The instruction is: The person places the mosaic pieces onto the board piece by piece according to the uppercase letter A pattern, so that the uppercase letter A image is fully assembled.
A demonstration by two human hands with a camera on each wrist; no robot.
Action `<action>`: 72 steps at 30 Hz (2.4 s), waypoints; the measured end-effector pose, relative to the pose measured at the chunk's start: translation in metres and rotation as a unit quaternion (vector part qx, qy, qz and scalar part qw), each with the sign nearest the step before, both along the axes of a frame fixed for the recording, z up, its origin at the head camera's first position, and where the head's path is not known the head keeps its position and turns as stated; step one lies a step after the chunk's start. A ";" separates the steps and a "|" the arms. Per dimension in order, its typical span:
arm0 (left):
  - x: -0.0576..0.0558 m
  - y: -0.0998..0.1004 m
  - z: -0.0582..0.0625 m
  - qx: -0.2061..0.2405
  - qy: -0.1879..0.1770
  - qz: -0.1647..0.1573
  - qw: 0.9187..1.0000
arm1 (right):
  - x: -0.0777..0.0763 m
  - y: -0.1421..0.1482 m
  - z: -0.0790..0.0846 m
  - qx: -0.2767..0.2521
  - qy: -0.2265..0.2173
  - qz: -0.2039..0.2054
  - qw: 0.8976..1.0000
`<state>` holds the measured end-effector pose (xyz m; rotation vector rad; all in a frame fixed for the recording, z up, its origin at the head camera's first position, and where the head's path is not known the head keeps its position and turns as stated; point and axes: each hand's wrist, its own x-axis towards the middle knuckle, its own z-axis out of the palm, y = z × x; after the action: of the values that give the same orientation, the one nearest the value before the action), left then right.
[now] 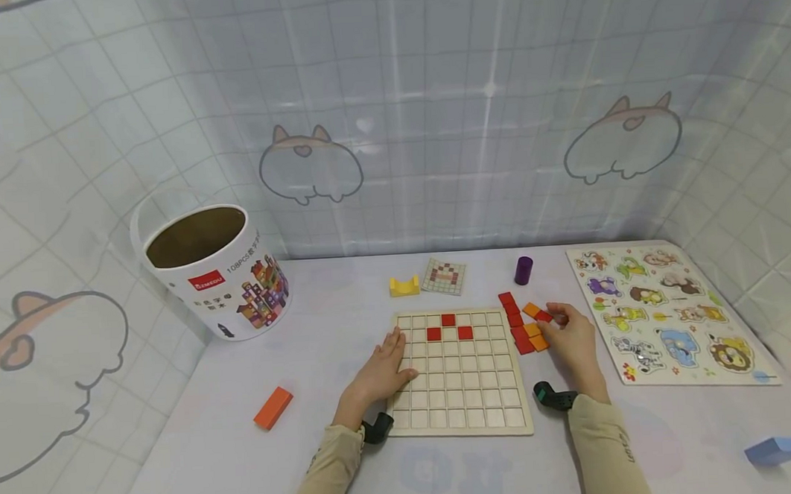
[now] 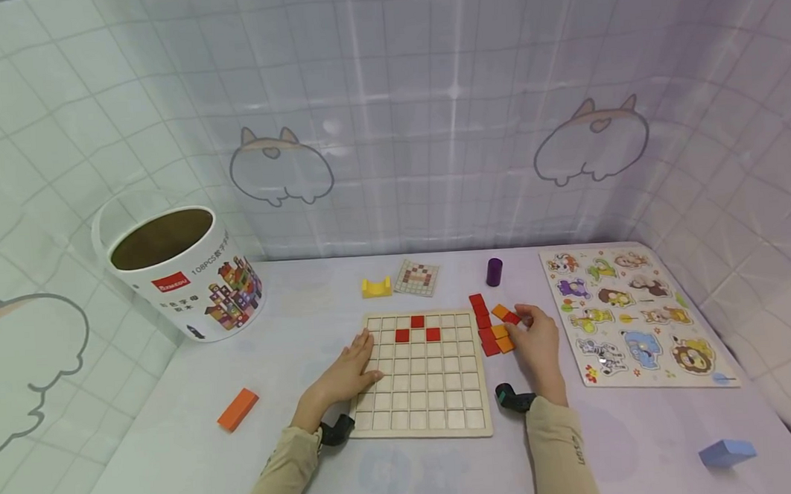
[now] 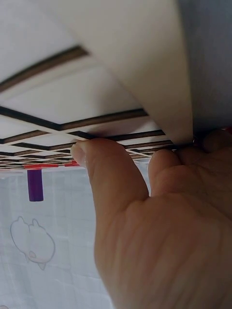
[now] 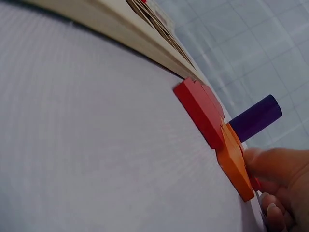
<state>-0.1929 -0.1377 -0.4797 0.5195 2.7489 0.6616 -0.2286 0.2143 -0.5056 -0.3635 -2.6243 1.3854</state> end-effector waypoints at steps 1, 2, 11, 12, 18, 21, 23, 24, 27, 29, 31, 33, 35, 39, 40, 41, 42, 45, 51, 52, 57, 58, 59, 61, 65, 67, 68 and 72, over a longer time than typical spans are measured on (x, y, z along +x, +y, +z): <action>0.000 0.000 0.000 -0.001 0.000 0.000 1.000 | 0.000 0.000 0.000 0.004 0.000 -0.002 1.000; 0.000 0.000 0.000 -0.002 -0.001 0.000 1.000 | 0.000 -0.001 0.000 0.007 0.001 -0.003 1.000; -0.001 0.000 -0.001 -0.003 -0.001 0.002 1.000 | -0.002 -0.001 0.000 0.036 0.002 -0.012 0.999; -0.001 0.000 -0.001 -0.002 -0.002 0.002 1.000 | -0.002 -0.001 0.000 0.037 0.001 -0.012 0.999; -0.001 0.000 -0.002 -0.007 -0.003 0.001 1.000 | -0.001 -0.001 0.002 0.015 -0.010 -0.013 1.000; -0.002 0.000 -0.002 -0.010 -0.002 0.002 1.000 | -0.001 -0.002 0.003 0.001 -0.012 -0.018 1.000; -0.002 0.000 -0.002 -0.009 -0.001 0.003 1.000 | -0.001 -0.003 0.005 0.000 -0.007 -0.020 1.000; -0.002 0.000 -0.002 -0.010 0.000 0.004 1.000 | -0.002 -0.003 0.006 -0.001 -0.003 -0.020 1.000; -0.002 0.001 -0.002 -0.010 0.001 0.006 1.000 | -0.002 -0.004 0.009 0.001 0.008 -0.020 1.000; -0.002 0.001 -0.002 -0.009 0.002 0.006 1.000 | -0.002 -0.005 0.012 0.003 0.016 -0.018 1.000; -0.002 0.001 -0.002 -0.009 0.000 0.006 1.000 | -0.001 -0.007 0.015 0.003 0.021 -0.017 1.000; -0.002 0.001 -0.001 -0.008 0.000 0.004 1.000 | -0.001 -0.009 0.019 0.001 0.024 -0.017 1.000; -0.002 0.001 -0.001 -0.007 -0.001 0.003 1.000 | 0.000 -0.011 0.022 -0.002 0.023 -0.015 1.000; -0.001 0.000 0.000 -0.008 -0.003 0.001 1.000 | 0.002 -0.017 0.027 -0.003 0.025 -0.009 1.000; -0.001 0.000 -0.001 -0.008 -0.005 0.001 1.000 | 0.002 -0.019 0.028 -0.002 0.027 -0.007 1.000; -0.001 0.000 -0.001 -0.009 -0.005 0.001 1.000 | 0.002 -0.020 0.029 0.000 0.030 -0.005 1.000; -0.001 0.000 -0.001 -0.009 -0.005 0.001 1.000 | 0.002 -0.022 0.029 0.001 0.034 -0.002 0.999; -0.001 0.000 -0.001 -0.010 -0.003 0.002 1.000 | 0.002 -0.025 0.030 0.000 0.040 0.003 0.999; -0.001 0.000 -0.002 -0.005 -0.001 0.002 1.000 | 0.002 -0.032 0.029 -0.002 0.041 0.017 0.999; -0.001 0.000 -0.001 -0.004 -0.001 0.002 1.000 | 0.002 -0.033 0.029 -0.003 0.042 0.019 0.999; 0.000 0.000 0.001 -0.003 0.001 0.000 1.000 | 0.000 -0.038 0.028 -0.003 0.058 0.026 0.998; 0.000 0.000 0.001 -0.004 0.001 0.000 1.000 | 0.000 -0.039 0.028 -0.003 0.061 0.030 0.998; 0.001 0.000 0.002 -0.004 0.002 0.000 1.000 | -0.001 -0.041 0.027 -0.003 0.062 0.033 0.997; 0.001 0.000 0.002 -0.004 0.003 0.000 1.000 | -0.001 -0.045 0.026 -0.004 0.065 0.044 0.997; 0.003 0.000 0.003 -0.002 0.000 0.003 1.000 | -0.001 -0.056 0.024 -0.002 0.077 0.075 0.994; 0.003 0.000 0.003 -0.002 0.000 0.004 1.000 | -0.001 -0.061 0.023 -0.004 0.083 0.093 0.992; 0.003 0.000 0.003 -0.002 0.000 0.004 1.000 | -0.001 -0.063 0.023 -0.006 0.085 0.101 0.991; 0.003 0.000 0.003 -0.003 0.001 0.005 1.000 | 0.000 -0.071 0.021 -0.020 0.084 0.130 0.988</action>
<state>-0.1899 -0.1374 -0.4767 0.5057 2.7554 0.6558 -0.2282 0.1428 -0.4850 0.0923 -2.5780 1.4709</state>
